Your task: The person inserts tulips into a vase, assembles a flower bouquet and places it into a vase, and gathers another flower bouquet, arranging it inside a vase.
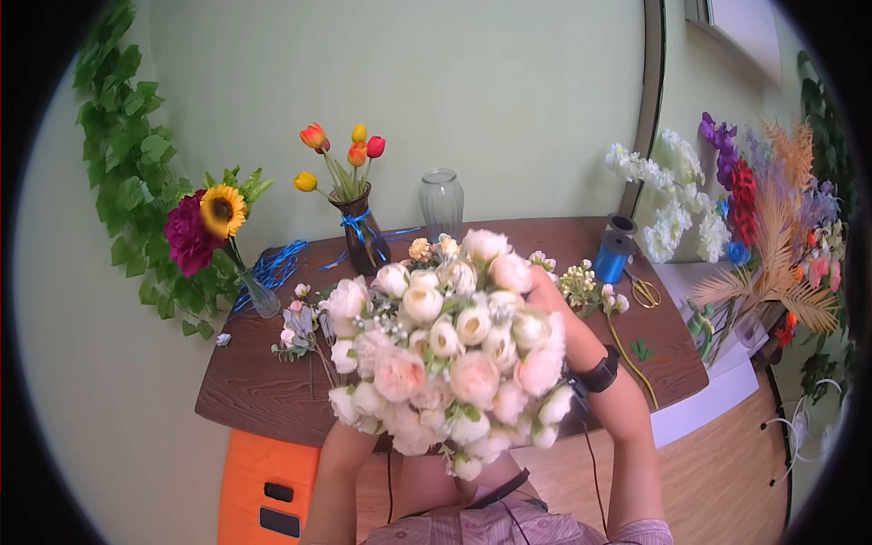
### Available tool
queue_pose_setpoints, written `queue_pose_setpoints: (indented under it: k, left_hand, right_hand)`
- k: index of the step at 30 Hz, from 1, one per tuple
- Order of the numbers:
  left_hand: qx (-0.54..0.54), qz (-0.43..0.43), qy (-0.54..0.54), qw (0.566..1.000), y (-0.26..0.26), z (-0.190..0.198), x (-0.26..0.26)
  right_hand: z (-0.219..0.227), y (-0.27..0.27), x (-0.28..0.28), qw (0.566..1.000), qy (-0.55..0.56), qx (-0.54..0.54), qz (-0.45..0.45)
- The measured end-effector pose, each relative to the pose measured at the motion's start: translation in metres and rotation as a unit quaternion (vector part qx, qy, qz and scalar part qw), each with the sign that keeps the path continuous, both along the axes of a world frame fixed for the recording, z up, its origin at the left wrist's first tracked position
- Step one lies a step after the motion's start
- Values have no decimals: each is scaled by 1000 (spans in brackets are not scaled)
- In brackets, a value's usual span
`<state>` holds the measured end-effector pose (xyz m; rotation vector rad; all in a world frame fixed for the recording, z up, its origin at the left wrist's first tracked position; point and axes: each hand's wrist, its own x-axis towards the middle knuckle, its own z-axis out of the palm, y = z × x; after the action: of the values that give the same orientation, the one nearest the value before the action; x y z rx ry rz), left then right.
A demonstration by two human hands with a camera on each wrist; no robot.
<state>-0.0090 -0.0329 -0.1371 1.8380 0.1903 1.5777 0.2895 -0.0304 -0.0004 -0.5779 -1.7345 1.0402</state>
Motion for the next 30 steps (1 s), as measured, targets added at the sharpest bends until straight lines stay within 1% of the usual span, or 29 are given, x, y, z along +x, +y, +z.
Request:
queue_pose_setpoints:
  k: [2,3,4,6,7,8,10,12,14,16,18,19,22,23,24,25,27,28,30]
  left_hand:
    - [-13,1,-6,1000,1,-2,-1]
    - [-20,2,-10,1000,0,-3,-3]
    - [-27,3,-13,1000,-1,-4,-3]
    - [-40,5,-20,999,1,-4,-3]
    - [-46,6,-23,999,2,-4,-3]
    - [-52,7,-26,998,2,-4,-3]
    - [-64,10,-32,997,5,-2,-1]
    - [-77,13,-38,996,6,-1,2]
    - [-87,19,-46,995,5,-1,4]
    - [-94,28,-53,994,7,2,0]
    - [-103,32,-60,992,9,4,2]
    - [-110,32,-64,991,8,2,0]
    - [-132,29,-76,988,6,-4,-8]
    - [-140,25,-80,987,98,90,64]
    - [-148,19,-83,985,94,82,54]
    - [-157,12,-86,984,13,-6,-11]
    - [-177,-1,-92,980,8,-17,-22]
    - [-186,-6,-96,978,102,76,45]
    - [-203,-15,-105,973,112,78,45]
  right_hand:
    - [-5,6,1,989,135,-55,25]
    - [0,7,-2,984,160,-71,-13]
    - [6,7,-1,984,161,-72,-11]
    - [15,6,2,971,215,-74,-74]
    - [20,2,-1,966,237,-62,-89]
    - [22,0,0,965,238,-62,-88]
    - [25,-3,2,964,238,-38,-114]
    - [25,-10,-1,958,256,-52,-121]
    - [19,-12,0,965,209,-50,-148]
    - [15,-15,0,967,195,-61,-150]
    - [12,-19,2,970,156,-64,-177]
    - [11,-20,5,967,154,-69,-191]
    - [-5,-11,26,963,164,-89,-195]
    - [-9,-10,34,955,169,-111,-218]
    - [-14,-8,43,953,169,-111,-224]
    - [-19,-7,54,944,166,-140,-247]
    - [-41,2,84,926,153,-188,-290]
    - [-52,6,100,918,134,-203,-312]
    - [-72,8,133,913,82,-230,-327]
